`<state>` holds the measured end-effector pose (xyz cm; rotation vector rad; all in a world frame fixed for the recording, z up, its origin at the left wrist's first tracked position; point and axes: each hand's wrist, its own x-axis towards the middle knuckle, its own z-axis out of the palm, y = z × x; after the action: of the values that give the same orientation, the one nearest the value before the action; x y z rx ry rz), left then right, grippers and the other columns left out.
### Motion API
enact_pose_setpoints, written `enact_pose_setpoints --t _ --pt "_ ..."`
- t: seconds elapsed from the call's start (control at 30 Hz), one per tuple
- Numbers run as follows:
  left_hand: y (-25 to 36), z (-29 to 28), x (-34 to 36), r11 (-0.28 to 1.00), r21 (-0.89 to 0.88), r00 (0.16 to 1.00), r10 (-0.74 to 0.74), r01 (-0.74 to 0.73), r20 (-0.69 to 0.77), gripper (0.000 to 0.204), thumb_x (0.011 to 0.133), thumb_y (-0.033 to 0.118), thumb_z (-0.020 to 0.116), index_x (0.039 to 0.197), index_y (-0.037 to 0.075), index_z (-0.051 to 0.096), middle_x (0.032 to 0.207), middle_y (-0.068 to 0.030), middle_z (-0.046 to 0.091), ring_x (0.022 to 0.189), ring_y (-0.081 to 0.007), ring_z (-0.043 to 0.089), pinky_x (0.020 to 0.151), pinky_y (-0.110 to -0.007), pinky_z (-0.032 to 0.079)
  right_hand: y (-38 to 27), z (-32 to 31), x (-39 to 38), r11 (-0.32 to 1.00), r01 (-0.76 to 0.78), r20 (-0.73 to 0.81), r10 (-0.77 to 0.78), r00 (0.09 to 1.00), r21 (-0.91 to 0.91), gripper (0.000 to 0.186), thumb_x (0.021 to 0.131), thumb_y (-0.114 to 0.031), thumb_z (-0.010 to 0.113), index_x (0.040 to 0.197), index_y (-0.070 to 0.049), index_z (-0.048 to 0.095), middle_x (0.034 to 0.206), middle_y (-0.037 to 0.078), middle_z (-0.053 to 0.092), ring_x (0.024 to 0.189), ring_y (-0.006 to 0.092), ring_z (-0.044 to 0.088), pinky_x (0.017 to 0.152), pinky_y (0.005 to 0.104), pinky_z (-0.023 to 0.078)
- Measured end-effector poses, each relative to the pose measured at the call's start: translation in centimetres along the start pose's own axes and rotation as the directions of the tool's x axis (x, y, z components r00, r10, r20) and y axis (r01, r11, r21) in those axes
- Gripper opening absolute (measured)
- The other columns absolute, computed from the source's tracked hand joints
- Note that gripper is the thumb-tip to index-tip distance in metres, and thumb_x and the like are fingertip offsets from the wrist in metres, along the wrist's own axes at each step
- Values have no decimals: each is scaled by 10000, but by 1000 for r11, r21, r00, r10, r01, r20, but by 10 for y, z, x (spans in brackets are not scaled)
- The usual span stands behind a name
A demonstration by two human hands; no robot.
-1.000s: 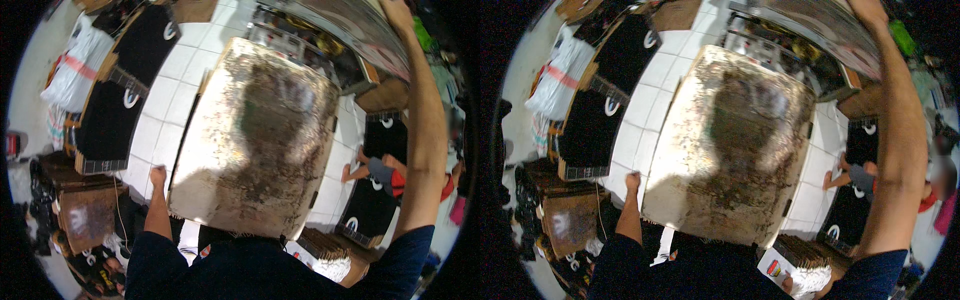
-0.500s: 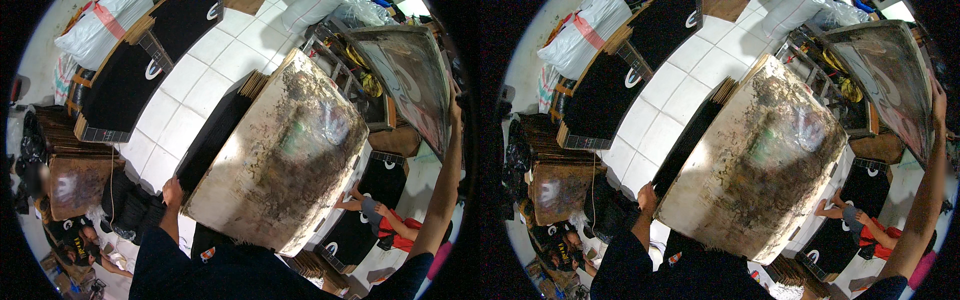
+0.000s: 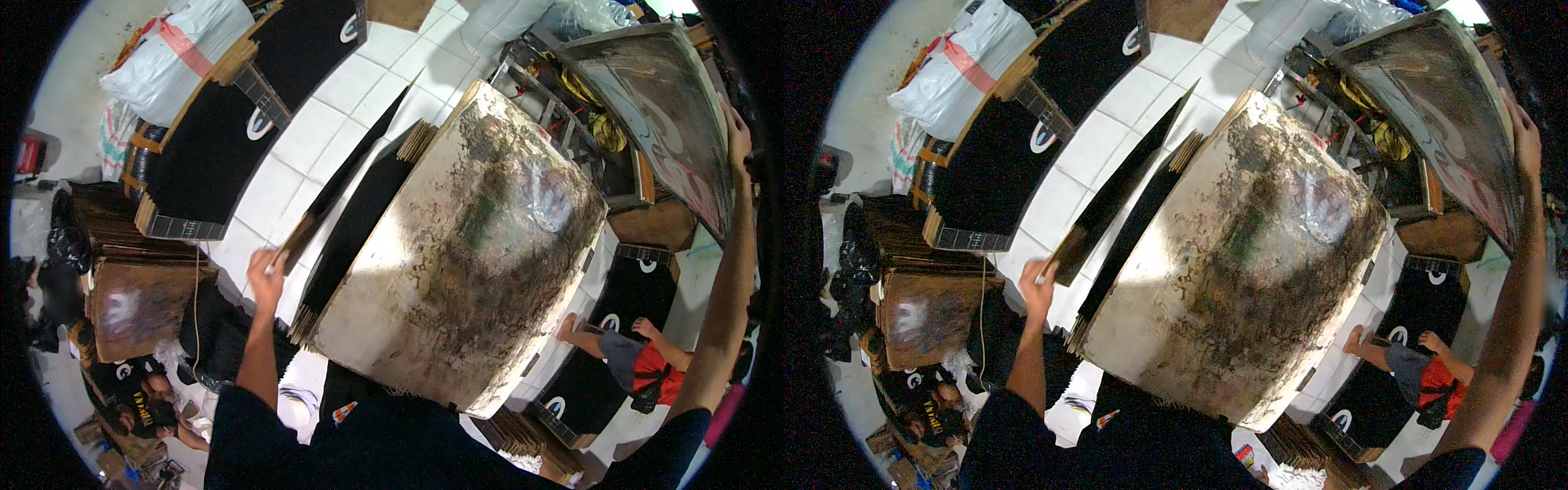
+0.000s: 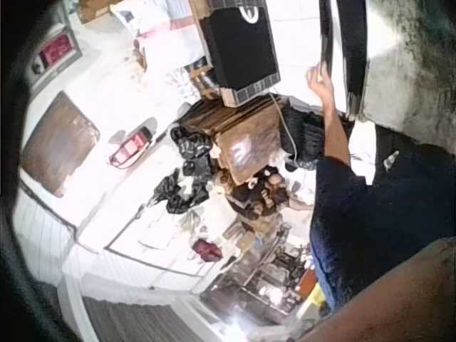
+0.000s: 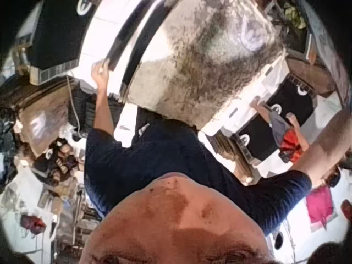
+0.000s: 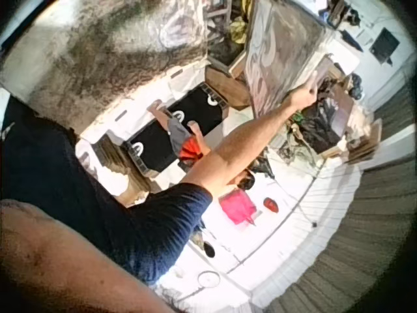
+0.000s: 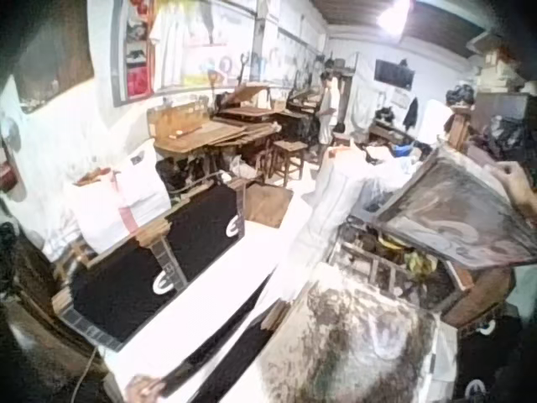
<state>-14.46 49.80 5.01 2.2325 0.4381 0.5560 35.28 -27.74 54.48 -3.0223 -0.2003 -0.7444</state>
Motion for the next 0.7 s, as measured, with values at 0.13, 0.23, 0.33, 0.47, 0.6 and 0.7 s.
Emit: enact_pose_setpoints --t 0.13,0.23,0.33,0.47,0.6,0.7 --pt "125 42 111 907 9 887 414 -421 -202 81 847 -5 776 826 -24 701 730 -144 593 693 -323 557 646 -428 432 -65 -9 -31 972 -226 -9 226 974 -64 967 858 -806 561 1515 -97 542 1499 211 561 1383 319 540 1182 410 367" --pt "229 31 136 837 35 794 530 -546 -299 88 836 -14 767 862 -24 684 730 -133 551 687 -294 538 633 -401 421 -106 -12 -59 965 -246 -8 247 969 -88 1187 697 -939 565 1473 -42 572 1424 249 614 1313 384 599 1137 457 419" --pt "314 -15 106 801 44 767 586 -597 -262 139 798 -47 743 932 -13 730 750 -129 573 697 -284 547 638 -385 442 -131 -15 -90 966 -249 -4 249 968 -74 1177 681 -966 544 1470 -94 586 1382 262 637 1276 390 628 1106 475 457" --pt "388 -38 8 550 -21 549 829 -835 -108 400 813 -21 597 1169 49 768 692 -53 552 670 -226 543 627 -383 458 -149 -12 -118 977 -208 -35 206 978 -53 1138 695 -988 503 1415 -118 639 1303 237 690 1223 382 664 1051 492 505" --pt "415 8 -145 557 -458 467 830 -692 304 327 908 76 653 1220 11 724 976 -68 641 893 -235 597 810 -415 476 -158 -11 -133 982 -181 3 181 983 -50 1125 742 -983 459 1444 -117 609 1382 202 653 1270 350 638 1099 510 482" --pt "402 63 -235 581 -538 309 801 -611 513 267 883 101 650 1101 -21 745 1243 -123 626 1087 -236 551 882 -393 460 -163 -10 -142 985 -170 -7 169 986 -42 1097 752 -971 468 1423 -118 627 1350 190 678 1263 351 644 1092 502 485"
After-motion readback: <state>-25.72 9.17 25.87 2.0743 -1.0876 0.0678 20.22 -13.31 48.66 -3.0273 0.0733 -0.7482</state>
